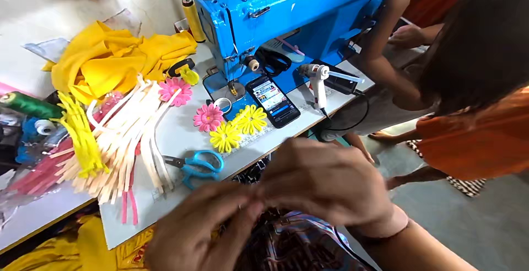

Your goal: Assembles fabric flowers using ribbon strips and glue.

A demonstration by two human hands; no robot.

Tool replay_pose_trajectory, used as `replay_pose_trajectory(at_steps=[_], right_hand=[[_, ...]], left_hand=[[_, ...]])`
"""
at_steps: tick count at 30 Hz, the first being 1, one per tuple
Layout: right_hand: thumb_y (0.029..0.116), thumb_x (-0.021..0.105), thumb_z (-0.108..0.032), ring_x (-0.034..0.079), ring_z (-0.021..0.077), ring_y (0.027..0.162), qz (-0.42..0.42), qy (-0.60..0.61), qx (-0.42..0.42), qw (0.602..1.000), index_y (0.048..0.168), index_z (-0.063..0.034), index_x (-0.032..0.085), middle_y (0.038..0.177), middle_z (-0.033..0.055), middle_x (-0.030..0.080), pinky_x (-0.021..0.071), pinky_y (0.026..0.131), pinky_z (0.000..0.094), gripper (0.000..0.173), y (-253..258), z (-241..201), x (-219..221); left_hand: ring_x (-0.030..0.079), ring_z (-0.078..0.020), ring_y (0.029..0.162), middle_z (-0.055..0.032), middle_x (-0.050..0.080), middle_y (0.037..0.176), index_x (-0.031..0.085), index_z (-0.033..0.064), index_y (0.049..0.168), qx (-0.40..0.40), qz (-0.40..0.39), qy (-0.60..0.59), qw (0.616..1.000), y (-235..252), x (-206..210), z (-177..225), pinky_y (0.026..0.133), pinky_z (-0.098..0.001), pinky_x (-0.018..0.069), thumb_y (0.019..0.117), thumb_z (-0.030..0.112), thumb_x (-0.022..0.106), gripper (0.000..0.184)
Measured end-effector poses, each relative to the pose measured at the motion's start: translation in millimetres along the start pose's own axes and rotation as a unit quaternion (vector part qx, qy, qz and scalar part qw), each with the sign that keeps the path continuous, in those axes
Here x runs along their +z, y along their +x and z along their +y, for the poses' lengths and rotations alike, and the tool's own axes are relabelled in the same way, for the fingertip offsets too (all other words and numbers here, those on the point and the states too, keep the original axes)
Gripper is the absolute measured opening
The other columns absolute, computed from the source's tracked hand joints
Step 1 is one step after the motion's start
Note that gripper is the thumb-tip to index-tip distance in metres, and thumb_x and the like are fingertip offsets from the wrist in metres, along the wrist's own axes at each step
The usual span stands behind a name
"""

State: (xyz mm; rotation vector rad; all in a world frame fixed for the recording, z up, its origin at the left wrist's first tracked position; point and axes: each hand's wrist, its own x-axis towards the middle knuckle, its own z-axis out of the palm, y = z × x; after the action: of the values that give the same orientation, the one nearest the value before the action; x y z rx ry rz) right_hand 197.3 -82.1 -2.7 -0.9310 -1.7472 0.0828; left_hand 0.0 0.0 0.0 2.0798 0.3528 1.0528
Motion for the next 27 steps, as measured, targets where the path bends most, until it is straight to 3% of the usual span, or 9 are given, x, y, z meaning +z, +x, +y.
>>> replay_pose_trajectory(at_steps=[5, 10, 13, 16, 20, 23, 27], right_hand=[[0.0972, 0.063, -0.006, 0.067, 0.0038, 0.089, -0.061, 0.046, 0.127, 0.989, 0.099, 0.0017, 0.073, 0.095, 0.0045, 0.072, 0.0570, 0.082, 0.0192, 0.013, -7.3, 51.4, 20.6], [0.1045, 0.054, -0.012, 0.064, -0.0014, 0.079, -0.066, 0.126, 0.243, 0.959, 0.108, -0.0019, 0.071, 0.094, -0.0013, 0.071, 0.0555, 0.071, 0.0158, 0.020, -20.8, 76.1, 37.0], [0.1058, 0.051, -0.013, 0.067, 0.0022, 0.082, -0.053, 0.156, 0.275, 0.947, 0.114, -0.0025, 0.070, 0.096, -0.0013, 0.072, 0.0579, 0.075, 0.0198, 0.023, -26.2, 83.0, 39.8], [0.1027, 0.057, -0.010, 0.068, 0.0031, 0.083, -0.034, 0.145, 0.260, 0.954, 0.114, -0.0016, 0.069, 0.097, 0.0000, 0.073, 0.0590, 0.076, 0.0203, 0.019, -29.8, 86.1, 39.8], [0.0937, 0.069, -0.006, 0.069, 0.0053, 0.092, -0.048, 0.083, 0.155, 0.983, 0.109, 0.0033, 0.072, 0.102, 0.0055, 0.072, 0.0588, 0.086, 0.0225, 0.018, -34.5, 87.7, 43.9], [0.0918, 0.071, -0.006, 0.069, 0.0087, 0.099, -0.034, 0.018, 0.097, 0.995, 0.102, 0.0012, 0.075, 0.101, 0.0069, 0.073, 0.0564, 0.090, 0.0223, 0.013, -36.5, 86.0, 49.6], [0.0923, 0.068, -0.003, 0.069, 0.0075, 0.099, 0.002, 0.018, 0.097, 0.995, 0.099, 0.0018, 0.075, 0.100, 0.0067, 0.074, 0.0561, 0.090, 0.0217, 0.011, -38.7, 87.2, 53.5]], left_hand=[[0.066, 0.0016, 0.079, 0.0051, 0.072, 0.089, 0.074, 0.0042, 0.097, -0.100, 0.090, -0.022, 0.991, -2.7, 23.9, -54.3, 0.072, -0.0166, 0.0573, 0.0921, 0.007, 0.068, 0.008], [0.066, -0.0007, 0.074, 0.0023, 0.070, 0.084, 0.072, 0.0023, 0.096, -0.184, 0.138, -0.042, 0.972, -9.5, 35.6, -77.1, 0.068, -0.0182, 0.0570, 0.0900, 0.005, 0.068, 0.007], [0.067, -0.0022, 0.073, 0.0041, 0.070, 0.082, 0.072, 0.0049, 0.097, -0.226, 0.156, -0.094, 0.957, -12.5, 35.2, -82.7, 0.069, -0.0200, 0.0577, 0.0902, 0.004, 0.068, 0.008], [0.066, -0.0036, 0.073, 0.0043, 0.069, 0.082, 0.072, 0.0067, 0.094, -0.268, 0.171, -0.140, 0.938, -13.1, 33.7, -85.4, 0.068, -0.0207, 0.0571, 0.0907, 0.003, 0.066, 0.009], [0.066, -0.0044, 0.073, 0.0032, 0.070, 0.081, 0.073, 0.0070, 0.092, -0.291, 0.168, -0.178, 0.925, -13.6, 34.1, -85.0, 0.069, -0.0214, 0.0571, 0.0907, 0.002, 0.065, 0.010], [0.068, -0.0049, 0.075, 0.0021, 0.072, 0.084, 0.074, 0.0063, 0.095, -0.286, 0.156, -0.171, 0.930, -15.2, 34.2, -83.9, 0.070, -0.0214, 0.0576, 0.0916, 0.003, 0.067, 0.009], [0.070, -0.0050, 0.078, 0.0009, 0.074, 0.088, 0.076, 0.0037, 0.100, -0.272, 0.138, -0.160, 0.939, -16.3, 32.3, -79.0, 0.074, -0.0224, 0.0596, 0.0938, 0.004, 0.066, 0.012]])
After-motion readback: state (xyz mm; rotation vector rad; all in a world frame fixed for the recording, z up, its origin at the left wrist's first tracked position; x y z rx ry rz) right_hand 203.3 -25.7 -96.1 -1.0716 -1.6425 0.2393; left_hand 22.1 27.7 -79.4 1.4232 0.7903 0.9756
